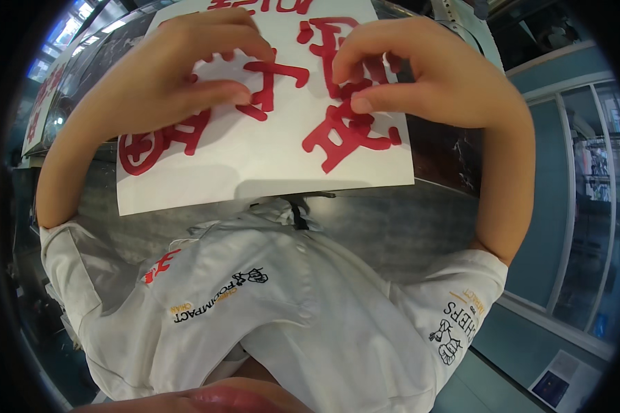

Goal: The person assembles red Chinese characters onto white boards by hand, peeling backing and pressing each character into place. They handle multiple boards, aligning and smoothing the characters to form readable signage.

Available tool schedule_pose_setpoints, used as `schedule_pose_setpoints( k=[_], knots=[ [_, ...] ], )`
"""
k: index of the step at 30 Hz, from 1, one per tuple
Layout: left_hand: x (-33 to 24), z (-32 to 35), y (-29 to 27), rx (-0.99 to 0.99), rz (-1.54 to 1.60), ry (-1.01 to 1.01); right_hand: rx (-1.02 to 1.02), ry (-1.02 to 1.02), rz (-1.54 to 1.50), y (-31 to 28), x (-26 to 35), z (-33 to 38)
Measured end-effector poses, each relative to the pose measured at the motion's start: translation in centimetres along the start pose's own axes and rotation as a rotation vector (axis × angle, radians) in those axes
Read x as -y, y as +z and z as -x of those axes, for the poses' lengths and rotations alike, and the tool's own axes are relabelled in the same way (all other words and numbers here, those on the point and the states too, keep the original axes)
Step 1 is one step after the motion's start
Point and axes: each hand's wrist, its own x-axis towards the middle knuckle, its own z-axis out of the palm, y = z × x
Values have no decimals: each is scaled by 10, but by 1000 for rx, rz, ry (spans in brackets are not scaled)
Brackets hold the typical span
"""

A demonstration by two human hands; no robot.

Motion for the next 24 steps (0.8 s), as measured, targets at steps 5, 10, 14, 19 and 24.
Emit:
schedule_pose_setpoints(
  k=[5, 10, 14, 19, 24],
  knots=[
    [-27, -12, 29, -4, 101, 79, 65, 174, 67, -16, 26, 31],
    [-42, -35, 52, -1, -142, 93, -57, 219, 139, 21, 26, 50],
    [-56, -35, 49, 87, -357, 144, -108, 188, 240, 29, 35, 55],
    [-49, -25, 32, 66, -433, 183, -134, 178, 270, 33, 36, 57],
    [-44, -15, 2, -131, -452, 166, -111, 154, 207, 30, 30, 57]
  ],
)
